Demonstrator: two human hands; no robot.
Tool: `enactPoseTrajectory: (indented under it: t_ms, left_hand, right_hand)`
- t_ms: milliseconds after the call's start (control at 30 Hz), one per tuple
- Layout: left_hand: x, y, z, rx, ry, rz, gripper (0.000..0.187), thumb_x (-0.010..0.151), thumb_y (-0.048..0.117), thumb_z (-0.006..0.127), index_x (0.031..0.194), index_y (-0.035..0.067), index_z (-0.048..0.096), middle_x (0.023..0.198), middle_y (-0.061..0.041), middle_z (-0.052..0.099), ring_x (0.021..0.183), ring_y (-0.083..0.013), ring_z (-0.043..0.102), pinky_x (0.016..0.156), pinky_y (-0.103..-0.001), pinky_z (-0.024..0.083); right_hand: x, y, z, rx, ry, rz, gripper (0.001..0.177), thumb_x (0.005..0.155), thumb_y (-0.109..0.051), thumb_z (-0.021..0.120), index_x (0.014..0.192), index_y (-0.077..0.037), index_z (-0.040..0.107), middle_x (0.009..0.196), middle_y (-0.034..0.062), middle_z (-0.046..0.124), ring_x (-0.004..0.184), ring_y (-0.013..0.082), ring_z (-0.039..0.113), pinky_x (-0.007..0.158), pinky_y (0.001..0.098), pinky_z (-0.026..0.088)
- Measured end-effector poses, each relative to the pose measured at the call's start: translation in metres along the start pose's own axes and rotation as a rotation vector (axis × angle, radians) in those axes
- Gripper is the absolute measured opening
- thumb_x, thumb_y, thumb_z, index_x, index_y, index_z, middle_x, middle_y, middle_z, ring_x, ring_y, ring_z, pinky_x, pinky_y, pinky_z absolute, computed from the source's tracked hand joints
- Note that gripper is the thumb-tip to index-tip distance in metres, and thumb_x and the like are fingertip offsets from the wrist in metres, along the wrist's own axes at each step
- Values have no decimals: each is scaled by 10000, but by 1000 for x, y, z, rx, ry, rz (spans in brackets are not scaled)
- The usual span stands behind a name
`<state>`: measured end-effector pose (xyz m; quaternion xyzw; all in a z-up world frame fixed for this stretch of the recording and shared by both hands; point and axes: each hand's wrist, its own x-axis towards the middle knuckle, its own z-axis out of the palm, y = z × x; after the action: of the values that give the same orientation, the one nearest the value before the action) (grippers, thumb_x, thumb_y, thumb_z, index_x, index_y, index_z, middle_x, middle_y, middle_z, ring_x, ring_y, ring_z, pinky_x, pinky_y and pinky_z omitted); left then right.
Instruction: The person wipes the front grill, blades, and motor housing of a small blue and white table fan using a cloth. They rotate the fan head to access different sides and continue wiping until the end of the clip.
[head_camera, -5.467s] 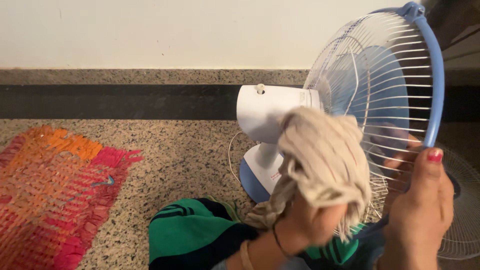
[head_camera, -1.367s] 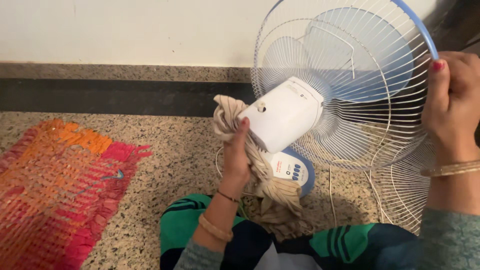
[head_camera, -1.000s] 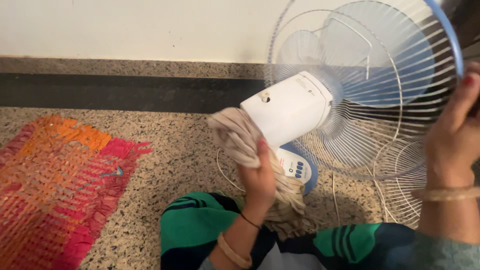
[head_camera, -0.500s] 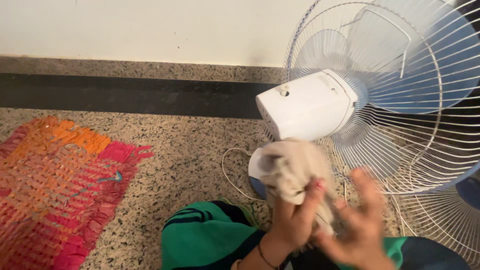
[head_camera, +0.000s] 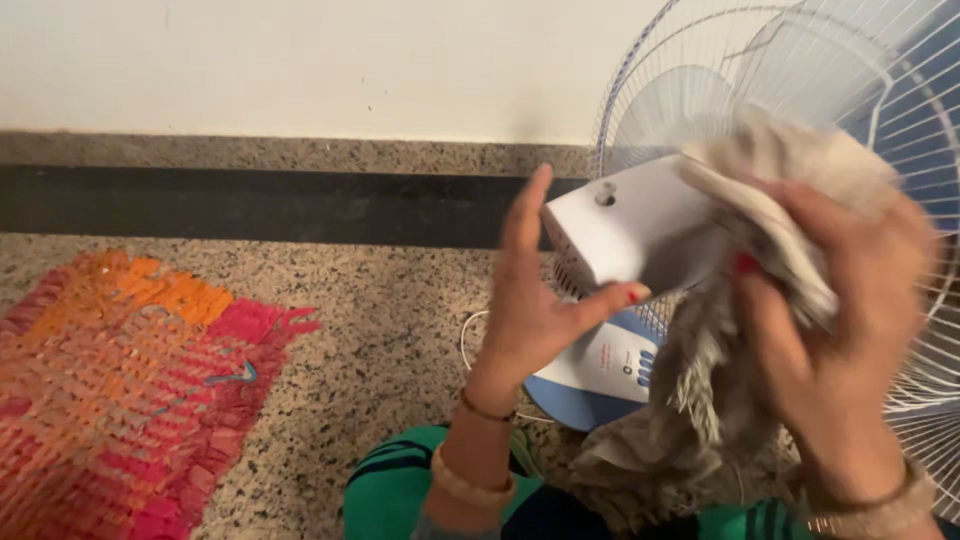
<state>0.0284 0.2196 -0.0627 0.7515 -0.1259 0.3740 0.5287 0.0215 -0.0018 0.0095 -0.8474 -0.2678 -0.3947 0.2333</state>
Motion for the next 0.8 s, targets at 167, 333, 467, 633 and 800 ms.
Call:
enactPoseTrajectory:
  t_ms: [167,333,467,633,800]
  left_hand:
    - [-7,-29,24,-174,6,-169,1208,675,319,898,1651,63,235,1574,-198,446,1426,-333,523,1152,-446,489]
    - [-9,-34,23,-186,-1,-179,1191,678,325,946,1621,63,269,1567,-195,443,1401,-320,550,1122,-432,522]
    - [-16,-35,18,-274,-47,-77,1179,779,249,908,1687,71,177,1619,-187,391,1474,-313,502,1178,-431,494]
    - [-22,-35,10,-495,-115,-153,1154,808,163,875,1700,65,150,1654,-178,339,1532,-329,436,1248,-454,440]
    - [-25,-39,15,-570,-77,-143,1174,795,145,873,1680,77,105,1663,-169,338,1532,-327,415,1265,-451,373]
  right_hand:
    - [38,-14,61,64,-189,-153,377,975,-166,573,1320,-29,633,1409,346,536,1331,496,482,1046,531,410]
    - [76,11,85,93,-287,-136,350,1004,-234,524,1234,-2,649,1239,289,632,1158,477,571,998,526,433]
    - [82,18,91,113,-347,-56,259,1009,-225,572,1128,-34,700,1036,216,676,1030,447,606,930,523,459]
    - [37,-1,81,108,-65,-49,280,1046,-188,616,1275,-35,670,1181,233,589,1141,440,544,1007,517,419]
    - [-19,-21,63,-33,-31,-12,443,948,-209,651,1346,-14,646,1257,282,470,1213,455,419,1061,574,332]
